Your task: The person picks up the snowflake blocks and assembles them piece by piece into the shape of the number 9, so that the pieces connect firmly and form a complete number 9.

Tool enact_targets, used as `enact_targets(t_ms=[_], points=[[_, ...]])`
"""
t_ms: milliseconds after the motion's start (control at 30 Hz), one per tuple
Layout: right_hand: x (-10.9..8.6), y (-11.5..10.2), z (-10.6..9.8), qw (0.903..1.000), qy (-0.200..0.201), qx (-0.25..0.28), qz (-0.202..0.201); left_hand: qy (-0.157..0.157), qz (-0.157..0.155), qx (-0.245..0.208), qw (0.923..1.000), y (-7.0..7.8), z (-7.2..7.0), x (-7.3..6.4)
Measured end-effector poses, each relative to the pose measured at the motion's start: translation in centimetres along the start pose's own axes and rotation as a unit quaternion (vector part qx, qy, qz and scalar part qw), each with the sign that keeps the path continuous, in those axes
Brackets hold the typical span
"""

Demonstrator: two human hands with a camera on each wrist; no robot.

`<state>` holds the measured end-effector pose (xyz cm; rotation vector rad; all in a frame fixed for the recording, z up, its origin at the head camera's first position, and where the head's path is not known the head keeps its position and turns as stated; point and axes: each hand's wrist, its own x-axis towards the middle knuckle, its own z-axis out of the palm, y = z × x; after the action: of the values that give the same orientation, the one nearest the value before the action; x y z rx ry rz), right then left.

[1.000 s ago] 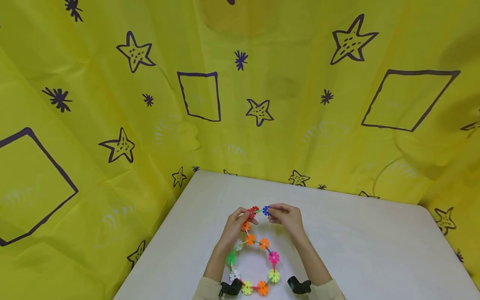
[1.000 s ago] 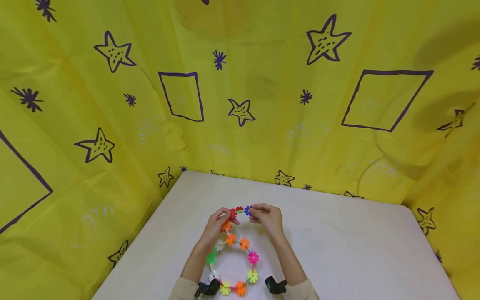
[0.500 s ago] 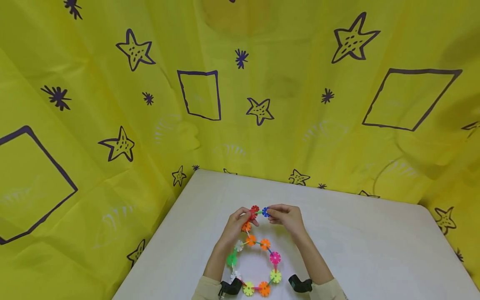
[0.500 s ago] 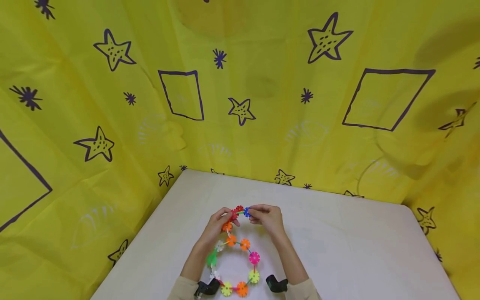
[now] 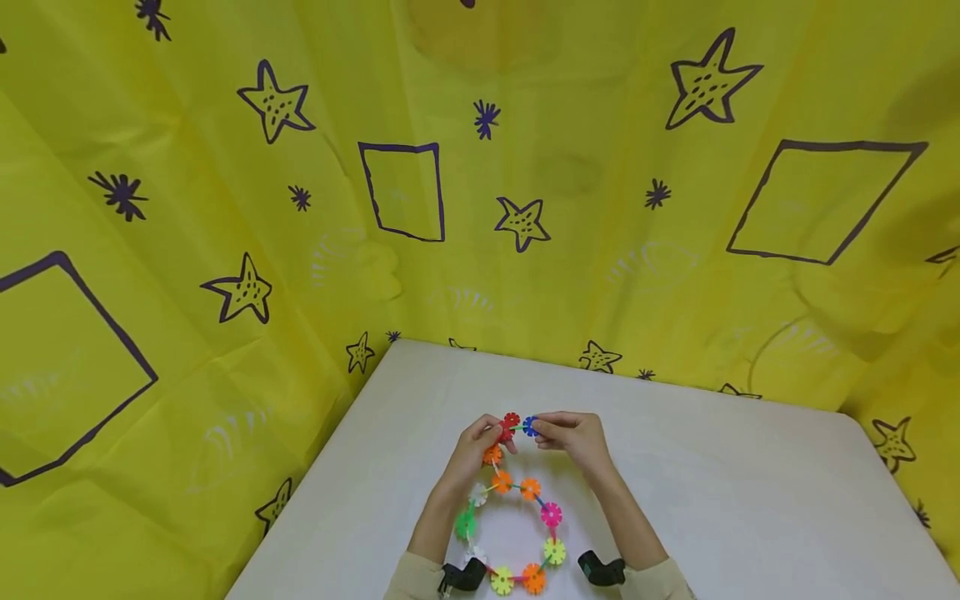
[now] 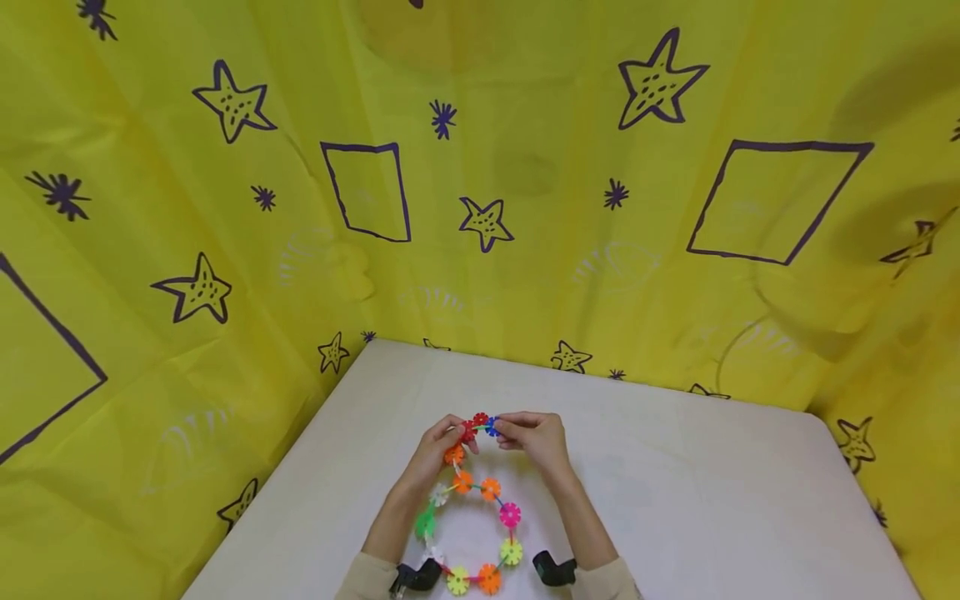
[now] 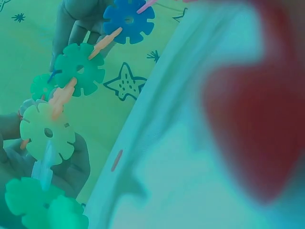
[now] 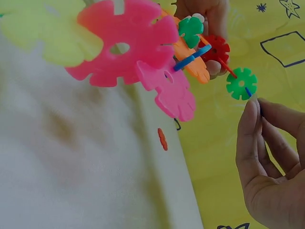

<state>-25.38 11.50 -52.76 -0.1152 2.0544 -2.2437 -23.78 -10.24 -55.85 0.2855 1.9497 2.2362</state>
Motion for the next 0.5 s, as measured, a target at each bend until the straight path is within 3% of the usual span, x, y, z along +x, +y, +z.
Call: enact_targets(t_ms=[233,367,500], points=[[1.8,0.9,0.3,0.9992,0.011,-0.032,0.019,0.003,0.009,-0.01,0.9999,0.1,-0.2,0.0],[3.5,2.2,0.7,0.994,0.021,-0.104,0.025,0.013,0.007,-0.019,0.9997,0.3,-0.4,0.0],[4.9,3.2,1.3,0.9765,-0.001,-0.215,0.008,0.011,0.004,-0.028,0.9995,0.4,-0.3,0.0]])
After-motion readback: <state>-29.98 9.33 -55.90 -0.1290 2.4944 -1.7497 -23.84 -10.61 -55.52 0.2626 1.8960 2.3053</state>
